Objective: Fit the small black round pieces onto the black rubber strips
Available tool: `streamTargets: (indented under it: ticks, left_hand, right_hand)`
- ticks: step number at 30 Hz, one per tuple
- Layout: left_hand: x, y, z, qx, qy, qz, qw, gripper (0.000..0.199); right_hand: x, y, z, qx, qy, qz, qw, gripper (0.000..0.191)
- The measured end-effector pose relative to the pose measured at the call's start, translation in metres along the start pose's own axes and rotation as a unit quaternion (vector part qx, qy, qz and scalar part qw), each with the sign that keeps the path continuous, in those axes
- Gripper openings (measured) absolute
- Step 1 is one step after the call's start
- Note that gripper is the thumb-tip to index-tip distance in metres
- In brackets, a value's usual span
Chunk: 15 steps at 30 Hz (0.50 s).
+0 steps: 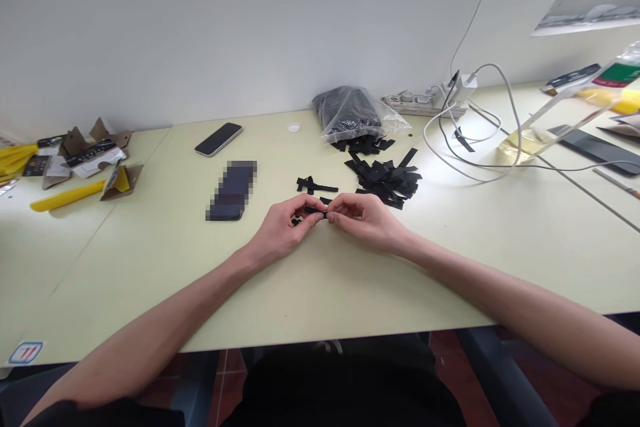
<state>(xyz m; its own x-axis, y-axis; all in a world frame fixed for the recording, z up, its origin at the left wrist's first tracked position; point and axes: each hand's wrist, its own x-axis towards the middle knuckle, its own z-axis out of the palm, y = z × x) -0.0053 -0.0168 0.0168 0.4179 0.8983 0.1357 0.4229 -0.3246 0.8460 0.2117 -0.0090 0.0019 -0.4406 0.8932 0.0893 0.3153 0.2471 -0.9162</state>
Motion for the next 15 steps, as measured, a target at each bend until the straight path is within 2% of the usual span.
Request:
streamTargets:
  ticks: [7,12,15]
  left_hand:
    - [-0.002,0.003,0.000,0.027,0.015,-0.004,1.000,0.022]
    - [0.001,-0.003,-0.007,0.103,0.047,0.017,0.993,0.023]
    - [0.004,-0.010,-0.011,0.164,0.033,0.039,0.985,0.024]
  right_hand:
    - [0.000,0.000,0.000,-0.019,-0.005,-0.007,1.000,0.023]
    - [0.002,-0.001,-0.005,0.017,0.030,0.021,0.999,0.020]
    - [0.003,0.000,-0.008,0.039,0.046,0.039,0.997,0.021]
